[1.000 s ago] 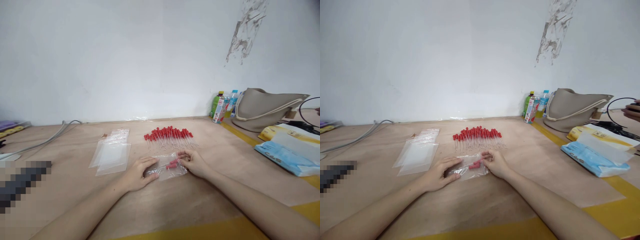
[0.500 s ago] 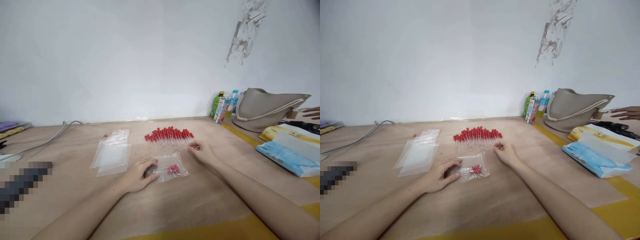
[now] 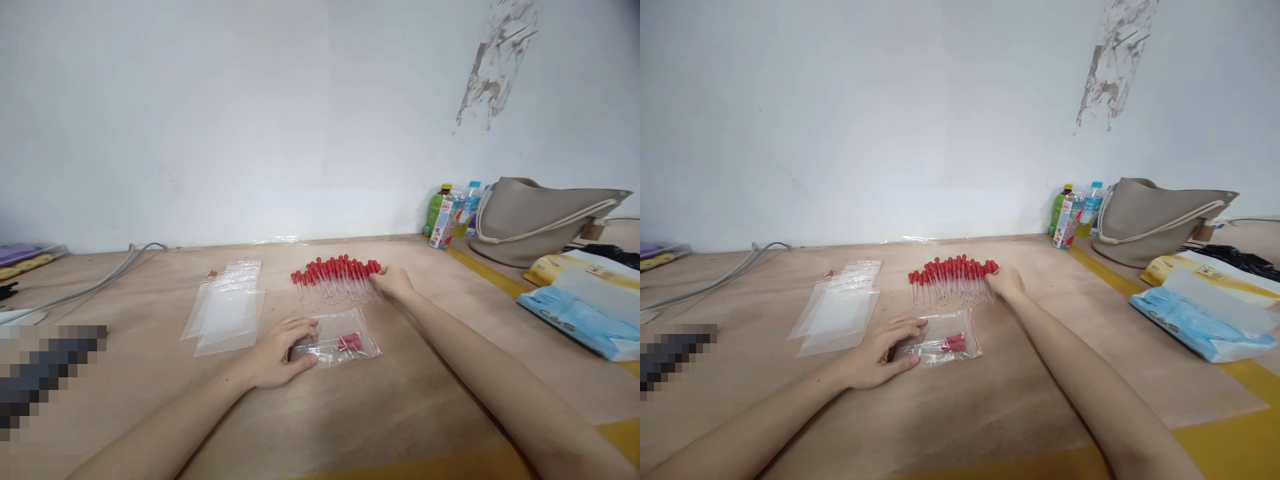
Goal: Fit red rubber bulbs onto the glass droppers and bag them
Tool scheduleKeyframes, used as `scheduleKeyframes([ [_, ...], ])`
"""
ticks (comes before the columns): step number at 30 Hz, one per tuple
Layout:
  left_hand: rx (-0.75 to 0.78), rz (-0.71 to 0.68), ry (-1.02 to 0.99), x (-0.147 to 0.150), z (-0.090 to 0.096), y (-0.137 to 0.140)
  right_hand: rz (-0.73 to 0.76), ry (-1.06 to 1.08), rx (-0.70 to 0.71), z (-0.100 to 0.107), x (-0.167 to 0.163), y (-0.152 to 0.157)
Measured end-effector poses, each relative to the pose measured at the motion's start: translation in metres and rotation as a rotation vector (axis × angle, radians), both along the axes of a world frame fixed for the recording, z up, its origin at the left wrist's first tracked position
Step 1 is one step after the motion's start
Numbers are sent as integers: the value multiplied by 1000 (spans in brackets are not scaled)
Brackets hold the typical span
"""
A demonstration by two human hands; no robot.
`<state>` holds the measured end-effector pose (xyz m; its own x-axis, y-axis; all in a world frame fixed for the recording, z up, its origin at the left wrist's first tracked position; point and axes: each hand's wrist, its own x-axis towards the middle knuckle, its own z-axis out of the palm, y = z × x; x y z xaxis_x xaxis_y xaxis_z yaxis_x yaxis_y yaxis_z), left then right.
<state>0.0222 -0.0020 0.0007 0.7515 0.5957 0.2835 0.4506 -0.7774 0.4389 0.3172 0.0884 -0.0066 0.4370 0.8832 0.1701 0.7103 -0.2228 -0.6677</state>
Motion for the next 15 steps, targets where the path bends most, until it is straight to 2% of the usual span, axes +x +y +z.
scheduleKeyframes([
  [4,14,14,61,-2,-1,1,26,48,56,10,1,-7],
  [8,12,20,106,-3,-2,1,106,130,135,11,-6,-30],
  [10,0,20,105,-3,-2,2,154,252,189,5,-13,-46],
  [13,-30,29,109,-2,-2,2,256,616,314,-6,-22,-69],
  [15,-43,35,109,-3,-2,2,282,755,336,-10,-27,-79],
])
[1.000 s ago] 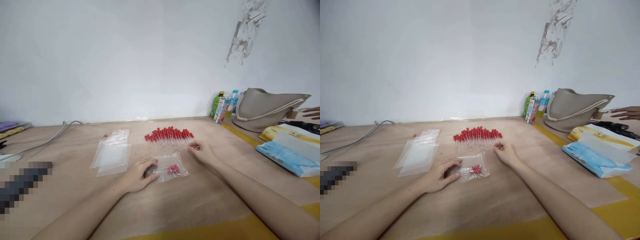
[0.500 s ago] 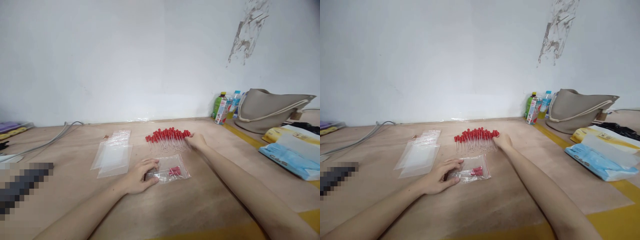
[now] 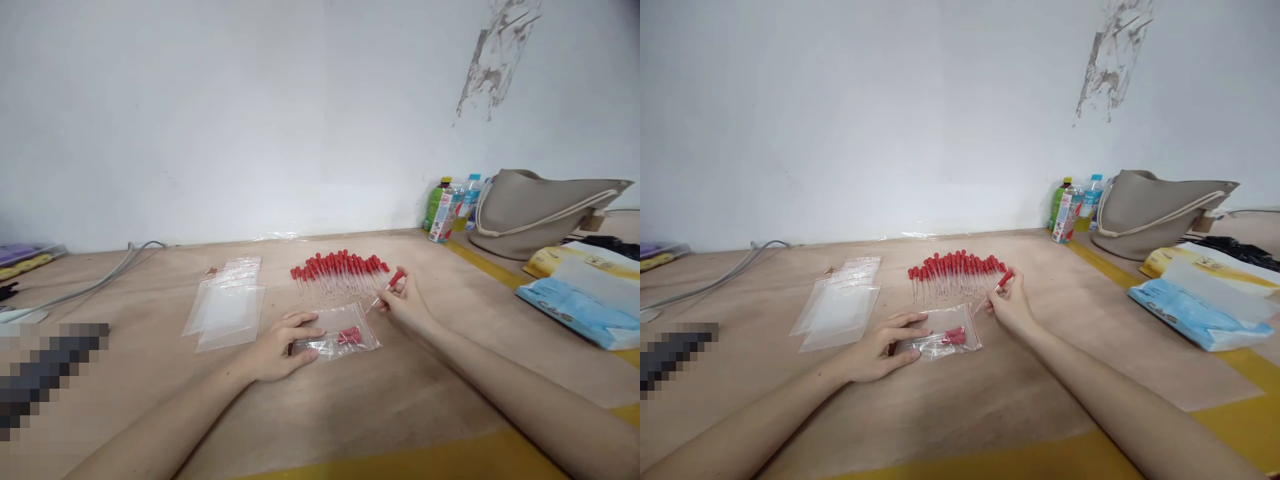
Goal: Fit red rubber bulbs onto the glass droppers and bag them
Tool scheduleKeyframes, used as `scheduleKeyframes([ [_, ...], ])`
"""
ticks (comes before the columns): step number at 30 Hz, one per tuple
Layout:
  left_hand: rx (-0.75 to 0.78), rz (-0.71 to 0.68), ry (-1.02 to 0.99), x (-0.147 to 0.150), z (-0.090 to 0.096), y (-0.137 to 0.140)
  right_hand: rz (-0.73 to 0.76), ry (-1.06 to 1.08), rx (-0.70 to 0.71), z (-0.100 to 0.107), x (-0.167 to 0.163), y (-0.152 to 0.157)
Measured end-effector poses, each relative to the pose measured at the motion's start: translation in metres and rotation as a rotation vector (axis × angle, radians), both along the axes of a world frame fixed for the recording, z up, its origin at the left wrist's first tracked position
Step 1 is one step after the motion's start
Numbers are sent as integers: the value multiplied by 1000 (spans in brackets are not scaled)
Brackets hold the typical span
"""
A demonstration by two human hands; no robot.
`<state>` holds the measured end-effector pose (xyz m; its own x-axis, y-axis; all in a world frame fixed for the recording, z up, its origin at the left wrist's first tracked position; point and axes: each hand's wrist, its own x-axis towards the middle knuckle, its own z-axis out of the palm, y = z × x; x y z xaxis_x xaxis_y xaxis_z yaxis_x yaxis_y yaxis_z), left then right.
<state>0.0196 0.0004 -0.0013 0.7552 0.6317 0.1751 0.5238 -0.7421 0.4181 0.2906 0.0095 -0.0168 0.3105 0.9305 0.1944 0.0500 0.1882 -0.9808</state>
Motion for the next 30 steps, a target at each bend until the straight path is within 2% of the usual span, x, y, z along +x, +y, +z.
scheduleKeyframes([
  [4,6,-1,11,0,0,0,49,140,-71,-1,-10,-9],
  [7,40,-5,15,0,1,-2,139,271,-150,0,-17,-13],
  [9,59,-3,4,1,2,-3,219,286,-179,-2,-17,-14],
  [11,68,-3,-12,1,2,-3,294,182,-183,-5,-12,-15],
  [14,76,-6,-23,1,2,-3,385,-105,-173,-8,-2,-14],
  [18,79,-5,-24,2,2,-3,483,-379,-114,-6,1,-14],
  [22,89,1,-36,2,2,-4,535,-336,-56,-1,-12,-18],
  [25,91,2,-44,2,1,-3,623,-231,-65,1,-17,-20],
  [27,91,6,-33,2,0,-2,651,-242,-92,1,-12,-19],
  [28,88,9,-17,1,-1,-2,619,-275,-101,2,-8,-17],
  [30,80,14,31,1,-2,0,453,-371,-88,2,4,-8],
])
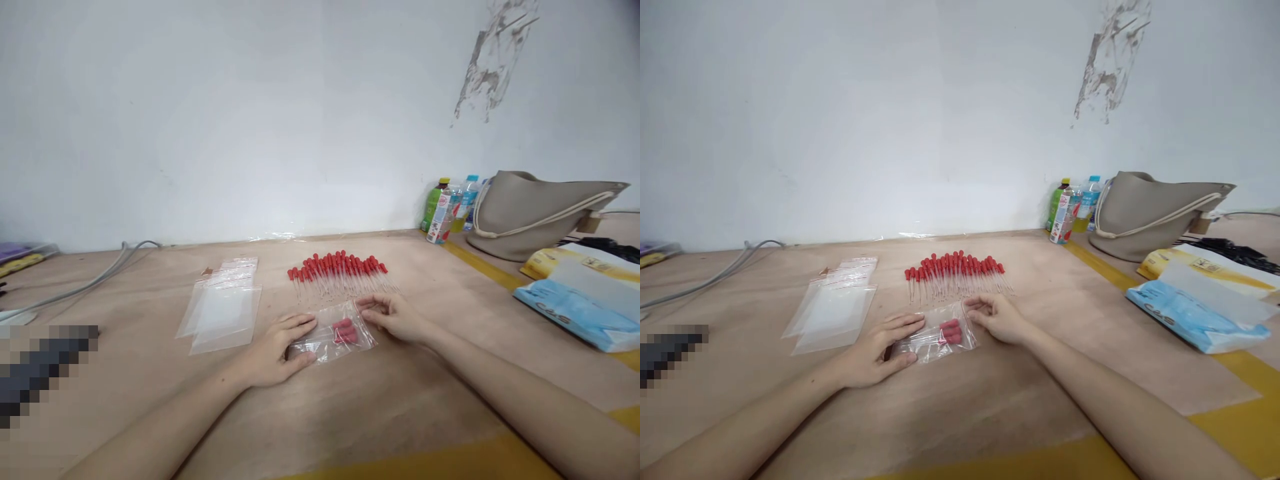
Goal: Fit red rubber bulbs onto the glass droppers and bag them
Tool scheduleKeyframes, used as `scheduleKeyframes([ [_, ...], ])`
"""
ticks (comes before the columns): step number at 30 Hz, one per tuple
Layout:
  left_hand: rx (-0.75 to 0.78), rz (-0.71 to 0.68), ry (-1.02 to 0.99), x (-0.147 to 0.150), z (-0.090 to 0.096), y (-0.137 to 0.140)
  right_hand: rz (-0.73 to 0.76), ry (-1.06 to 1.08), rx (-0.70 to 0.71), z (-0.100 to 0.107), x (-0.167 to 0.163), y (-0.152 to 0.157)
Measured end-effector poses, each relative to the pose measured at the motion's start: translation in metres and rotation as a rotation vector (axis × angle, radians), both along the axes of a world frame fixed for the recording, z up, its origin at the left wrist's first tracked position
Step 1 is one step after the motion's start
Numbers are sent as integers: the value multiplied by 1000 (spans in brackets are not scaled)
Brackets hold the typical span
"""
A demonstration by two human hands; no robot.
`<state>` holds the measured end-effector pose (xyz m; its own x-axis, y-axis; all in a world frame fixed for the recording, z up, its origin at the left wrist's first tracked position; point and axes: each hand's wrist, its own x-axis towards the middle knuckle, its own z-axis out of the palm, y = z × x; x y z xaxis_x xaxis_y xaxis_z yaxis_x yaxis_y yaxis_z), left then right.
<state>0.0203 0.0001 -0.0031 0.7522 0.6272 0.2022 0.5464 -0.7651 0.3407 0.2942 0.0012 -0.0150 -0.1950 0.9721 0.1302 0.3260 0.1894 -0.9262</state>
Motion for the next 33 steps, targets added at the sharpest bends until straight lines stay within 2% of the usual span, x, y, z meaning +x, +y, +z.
scheduleKeyframes([
  [3,0,-2,64,-1,1,1,-342,-196,140,0,23,21],
  [5,8,-8,91,-1,2,2,-595,-371,112,1,39,39],
  [9,28,-13,94,-2,2,2,-754,-458,16,4,63,71],
  [15,47,-29,85,-2,2,2,-744,-512,-138,7,65,103],
  [22,35,10,35,-1,2,0,-766,-426,-182,6,60,113],
  [27,6,24,-14,-1,1,-1,-746,-202,-134,9,63,91],
  [33,1,19,-39,0,1,-1,-673,70,-18,-1,42,38],
])
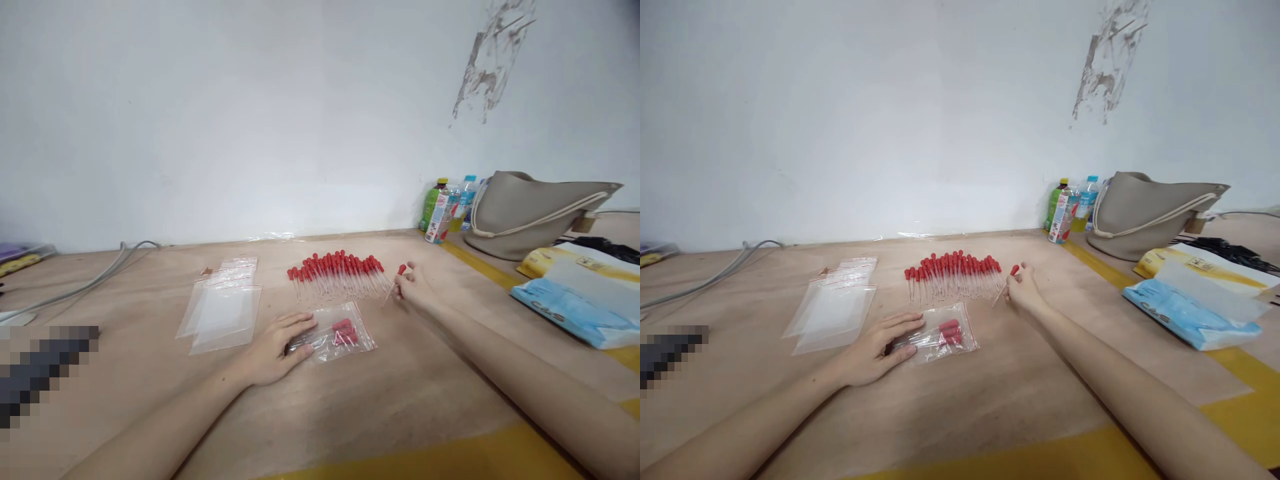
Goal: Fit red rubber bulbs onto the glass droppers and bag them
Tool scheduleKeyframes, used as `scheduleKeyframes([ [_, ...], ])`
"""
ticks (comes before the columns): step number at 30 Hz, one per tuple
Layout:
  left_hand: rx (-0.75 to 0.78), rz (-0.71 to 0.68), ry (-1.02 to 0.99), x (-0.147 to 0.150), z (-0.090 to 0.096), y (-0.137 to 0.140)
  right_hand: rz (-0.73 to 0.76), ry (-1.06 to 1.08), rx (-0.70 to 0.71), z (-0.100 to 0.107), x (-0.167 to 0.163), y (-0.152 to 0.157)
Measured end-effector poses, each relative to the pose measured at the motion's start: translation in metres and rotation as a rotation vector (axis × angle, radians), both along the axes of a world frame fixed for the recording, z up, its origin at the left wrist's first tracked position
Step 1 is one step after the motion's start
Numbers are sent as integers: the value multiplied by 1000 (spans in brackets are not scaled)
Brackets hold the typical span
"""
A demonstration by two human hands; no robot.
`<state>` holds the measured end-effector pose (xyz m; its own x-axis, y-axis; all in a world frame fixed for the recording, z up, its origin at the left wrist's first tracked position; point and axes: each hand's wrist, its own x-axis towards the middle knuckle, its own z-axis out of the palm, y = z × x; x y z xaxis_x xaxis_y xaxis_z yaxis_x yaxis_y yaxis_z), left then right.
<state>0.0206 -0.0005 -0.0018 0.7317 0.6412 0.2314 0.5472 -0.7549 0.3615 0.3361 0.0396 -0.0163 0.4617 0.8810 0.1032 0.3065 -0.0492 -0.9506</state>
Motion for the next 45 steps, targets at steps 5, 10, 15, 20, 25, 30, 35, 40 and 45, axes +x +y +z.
scheduleKeyframes([
  [5,2,0,2,0,0,0,119,399,276,-9,-30,-29],
  [10,2,-4,-11,0,1,0,116,572,217,-6,-50,-31],
  [15,18,-8,-21,0,1,0,229,589,178,-7,-59,-36],
  [20,14,-10,-13,1,2,-2,278,524,175,-10,-59,-45],
  [25,3,-8,-29,1,2,-2,269,612,133,-8,-56,-46],
  [30,7,-9,-32,1,2,-2,434,308,8,-7,-52,-46],
  [35,12,-10,-32,2,2,-2,631,84,30,-9,-56,-45],
  [40,27,-9,-13,2,1,-2,750,213,56,-8,-65,-47],
  [45,29,-14,13,2,1,-1,638,99,8,-5,-53,-42],
])
